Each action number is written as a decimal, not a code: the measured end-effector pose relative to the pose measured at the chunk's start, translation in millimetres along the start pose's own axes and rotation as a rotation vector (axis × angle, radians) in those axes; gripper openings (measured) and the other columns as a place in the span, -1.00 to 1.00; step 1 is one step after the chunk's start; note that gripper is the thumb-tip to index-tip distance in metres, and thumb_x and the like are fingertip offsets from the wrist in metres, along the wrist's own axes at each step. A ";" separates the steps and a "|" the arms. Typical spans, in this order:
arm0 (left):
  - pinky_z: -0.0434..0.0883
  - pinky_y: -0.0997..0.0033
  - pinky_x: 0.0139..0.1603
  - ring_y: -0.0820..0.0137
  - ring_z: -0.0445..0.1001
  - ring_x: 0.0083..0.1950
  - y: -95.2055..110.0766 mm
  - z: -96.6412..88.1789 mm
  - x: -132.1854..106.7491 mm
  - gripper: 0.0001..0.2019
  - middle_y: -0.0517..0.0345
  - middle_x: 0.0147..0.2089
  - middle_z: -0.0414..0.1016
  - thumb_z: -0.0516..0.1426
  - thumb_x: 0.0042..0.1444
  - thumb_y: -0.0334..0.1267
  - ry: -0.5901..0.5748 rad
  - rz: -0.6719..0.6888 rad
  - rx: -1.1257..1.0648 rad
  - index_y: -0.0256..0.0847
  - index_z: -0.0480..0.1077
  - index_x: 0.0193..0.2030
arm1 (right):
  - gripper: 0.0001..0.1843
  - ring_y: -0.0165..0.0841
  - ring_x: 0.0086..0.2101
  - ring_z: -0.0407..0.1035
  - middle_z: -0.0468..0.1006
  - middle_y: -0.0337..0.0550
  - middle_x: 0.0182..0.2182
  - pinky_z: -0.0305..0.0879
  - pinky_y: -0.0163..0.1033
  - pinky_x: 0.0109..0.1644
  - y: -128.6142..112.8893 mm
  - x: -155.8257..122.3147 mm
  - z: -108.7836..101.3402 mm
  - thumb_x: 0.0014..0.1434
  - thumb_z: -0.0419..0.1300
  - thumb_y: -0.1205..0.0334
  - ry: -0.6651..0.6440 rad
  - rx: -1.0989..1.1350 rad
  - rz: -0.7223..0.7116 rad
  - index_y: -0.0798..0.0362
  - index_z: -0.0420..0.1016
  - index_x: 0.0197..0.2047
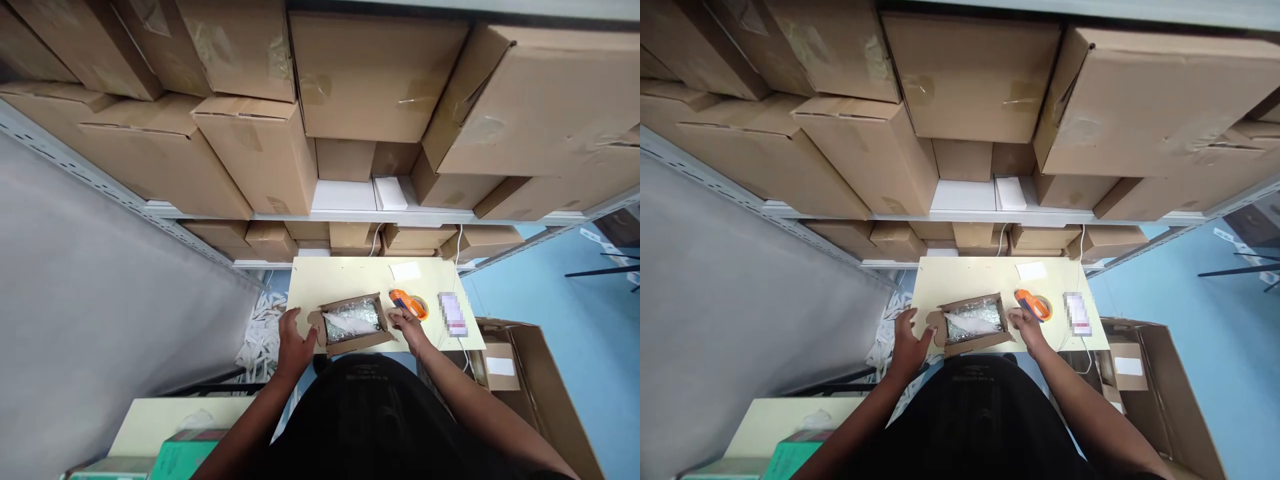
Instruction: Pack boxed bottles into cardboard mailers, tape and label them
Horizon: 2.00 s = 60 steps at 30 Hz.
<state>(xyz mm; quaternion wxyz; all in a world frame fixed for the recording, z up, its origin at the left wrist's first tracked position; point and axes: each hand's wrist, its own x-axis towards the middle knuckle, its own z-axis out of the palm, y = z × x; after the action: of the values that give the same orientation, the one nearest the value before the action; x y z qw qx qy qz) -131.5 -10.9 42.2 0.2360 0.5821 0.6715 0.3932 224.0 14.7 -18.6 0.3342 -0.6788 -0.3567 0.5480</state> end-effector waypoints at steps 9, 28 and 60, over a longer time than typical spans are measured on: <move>0.40 -0.01 0.31 0.16 0.46 0.26 6.8 39.0 -17.8 -0.68 -0.06 0.19 0.52 0.12 0.29 -0.19 -0.367 0.113 -0.081 -0.14 0.42 0.15 | -0.55 -0.09 0.29 0.29 0.46 0.00 0.28 0.18 0.18 0.40 -19.8 -6.1 -14.1 0.40 0.09 0.05 -0.433 -0.461 -0.668 -0.06 0.53 0.25; 0.54 0.22 -0.08 0.27 0.51 -0.01 11.7 46.9 12.3 -0.58 -0.13 0.17 0.39 0.10 0.34 -0.12 -0.052 0.044 0.016 -0.20 0.30 0.27 | -0.77 -0.15 -0.15 0.43 0.46 0.02 -0.09 0.47 0.00 -0.03 3.1 -5.9 27.5 0.30 0.13 0.06 0.044 -0.624 -0.682 0.01 0.40 -0.08; 0.34 -0.02 0.05 0.04 0.40 0.03 17.6 74.3 -10.7 -0.82 -0.14 -0.02 0.50 0.11 0.27 -0.28 -0.420 0.374 0.490 -0.22 0.52 -0.11 | -0.61 0.01 -0.22 0.57 0.64 0.18 -0.22 0.35 0.02 -0.13 26.4 70.6 -58.4 0.25 0.13 0.00 0.108 -1.130 0.024 0.09 0.53 -0.03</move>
<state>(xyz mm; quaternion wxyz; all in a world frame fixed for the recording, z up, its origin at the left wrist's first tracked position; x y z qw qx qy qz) -61.2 -2.2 11.7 0.1465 0.8018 0.5648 0.1289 294.7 57.2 -66.3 -0.0696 -0.7832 -0.5692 0.2401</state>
